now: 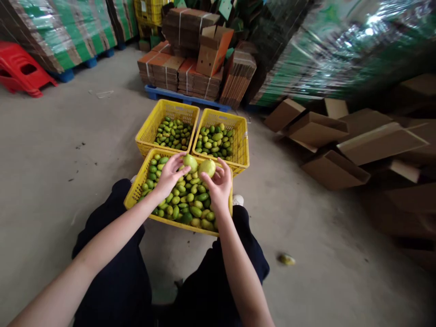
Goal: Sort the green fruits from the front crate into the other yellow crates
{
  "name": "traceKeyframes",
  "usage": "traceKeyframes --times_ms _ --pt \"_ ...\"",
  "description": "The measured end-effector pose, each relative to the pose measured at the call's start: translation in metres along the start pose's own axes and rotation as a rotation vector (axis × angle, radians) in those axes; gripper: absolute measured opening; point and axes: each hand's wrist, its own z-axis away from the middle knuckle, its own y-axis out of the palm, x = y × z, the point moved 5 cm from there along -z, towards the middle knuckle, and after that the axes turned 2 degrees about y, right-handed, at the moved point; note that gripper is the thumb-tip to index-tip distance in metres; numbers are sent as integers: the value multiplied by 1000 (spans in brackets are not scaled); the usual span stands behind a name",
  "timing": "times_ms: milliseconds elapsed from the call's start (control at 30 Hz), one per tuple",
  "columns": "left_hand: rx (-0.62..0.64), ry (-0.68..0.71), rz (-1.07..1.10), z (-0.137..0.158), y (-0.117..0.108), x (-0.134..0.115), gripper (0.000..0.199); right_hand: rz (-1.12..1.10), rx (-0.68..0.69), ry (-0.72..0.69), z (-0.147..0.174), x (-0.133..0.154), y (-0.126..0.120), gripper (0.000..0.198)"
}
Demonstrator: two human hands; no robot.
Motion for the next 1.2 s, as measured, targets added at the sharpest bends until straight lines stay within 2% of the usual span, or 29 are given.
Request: traceKeyframes --times_ms 133,267,367,400,533,667,767,900,1000,1067,1133,1200 --pt "5 -241 178 -7 -5 8 26 -427 110 348 2 -8 8 30" --pt "100 -420 310 -1 3 12 27 -547 111 469 4 -12 13 23" --pt "78 -436 322 3 3 16 13 -554 105 527 5 -18 16 25" --pt "58 -424 312 4 2 17 8 -592 110 551 6 -20 17 25" --pt "6 -400 272 3 -2 18 6 -854 86 620 9 -26 17 22" --pt "-8 -411 239 1 -4 19 22 -915 -25 674 11 -35 12 19" --pt "52 -430 184 -1 -3 25 34 -924 -40 733 12 -40 12 19" --pt "158 -377 -26 -8 -8 29 35 -899 -9 749 11 -42 9 16" --pt "163 -288 -353 -10 -25 27 37 -890 -50 752 9 -42 0 15" --pt "240 -269 -561 -4 -39 29 36 -878 -98 766 9 -41 -9 20" --pt "417 -369 -779 15 -55 43 32 -857 -130 771 10 -40 -19 20" --pt "616 -573 -934 49 -77 67 26 -827 -128 769 12 -38 -28 16"
